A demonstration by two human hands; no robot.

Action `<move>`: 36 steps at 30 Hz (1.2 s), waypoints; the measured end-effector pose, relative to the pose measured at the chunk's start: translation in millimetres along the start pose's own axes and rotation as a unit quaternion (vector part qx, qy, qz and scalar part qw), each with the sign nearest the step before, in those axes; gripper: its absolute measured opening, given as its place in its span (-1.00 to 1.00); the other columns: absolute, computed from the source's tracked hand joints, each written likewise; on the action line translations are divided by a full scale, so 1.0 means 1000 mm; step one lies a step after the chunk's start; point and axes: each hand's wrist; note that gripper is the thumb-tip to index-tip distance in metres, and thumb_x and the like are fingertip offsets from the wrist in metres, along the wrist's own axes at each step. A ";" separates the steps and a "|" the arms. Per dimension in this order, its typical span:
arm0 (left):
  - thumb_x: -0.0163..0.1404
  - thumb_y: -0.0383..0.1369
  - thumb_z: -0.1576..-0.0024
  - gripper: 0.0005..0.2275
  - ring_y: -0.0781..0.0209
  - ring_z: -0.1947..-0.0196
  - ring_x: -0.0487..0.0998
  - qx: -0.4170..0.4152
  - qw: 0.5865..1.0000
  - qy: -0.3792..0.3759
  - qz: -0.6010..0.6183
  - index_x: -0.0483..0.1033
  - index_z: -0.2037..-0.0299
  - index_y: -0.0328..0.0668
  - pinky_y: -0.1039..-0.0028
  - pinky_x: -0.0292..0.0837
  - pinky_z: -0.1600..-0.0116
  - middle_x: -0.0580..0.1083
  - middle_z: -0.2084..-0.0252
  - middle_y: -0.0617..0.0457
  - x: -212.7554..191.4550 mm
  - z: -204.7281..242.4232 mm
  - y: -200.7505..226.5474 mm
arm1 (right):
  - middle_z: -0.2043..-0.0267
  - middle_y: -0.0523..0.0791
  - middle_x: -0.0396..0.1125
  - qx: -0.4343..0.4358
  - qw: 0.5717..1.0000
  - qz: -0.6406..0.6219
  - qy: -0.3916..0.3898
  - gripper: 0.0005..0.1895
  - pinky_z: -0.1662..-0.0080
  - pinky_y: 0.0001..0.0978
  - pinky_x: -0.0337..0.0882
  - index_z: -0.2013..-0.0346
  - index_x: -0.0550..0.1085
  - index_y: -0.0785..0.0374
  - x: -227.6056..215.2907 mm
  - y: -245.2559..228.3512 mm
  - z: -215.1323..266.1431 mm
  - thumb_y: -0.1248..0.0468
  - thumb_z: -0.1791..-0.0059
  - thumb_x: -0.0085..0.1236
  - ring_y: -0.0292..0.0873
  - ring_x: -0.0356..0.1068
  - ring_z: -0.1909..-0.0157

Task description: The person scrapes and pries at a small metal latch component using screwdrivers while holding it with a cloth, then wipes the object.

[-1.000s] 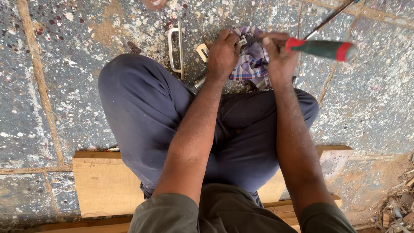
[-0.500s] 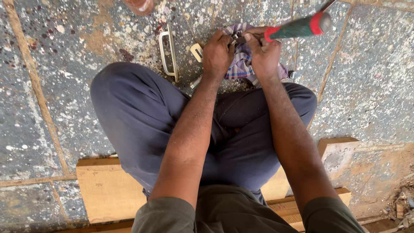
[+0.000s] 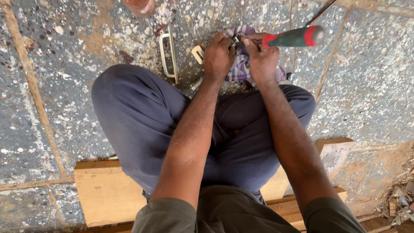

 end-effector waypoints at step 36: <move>0.27 -0.54 0.01 -0.82 0.22 0.34 0.61 -0.007 0.999 0.011 0.042 0.65 0.20 -0.25 0.40 0.63 0.28 0.48 0.23 0.01 -0.002 0.003 0.017 | 0.26 -0.05 0.56 0.054 0.997 -0.009 0.049 -0.91 0.23 -0.39 0.69 0.12 0.47 0.36 -0.006 0.019 -0.024 0.37 -0.14 0.16 -0.22 0.63 0.23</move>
Point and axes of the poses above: each hand's wrist, its own z-axis away from the middle knuckle, its own x-axis out of the palm, y = z × x
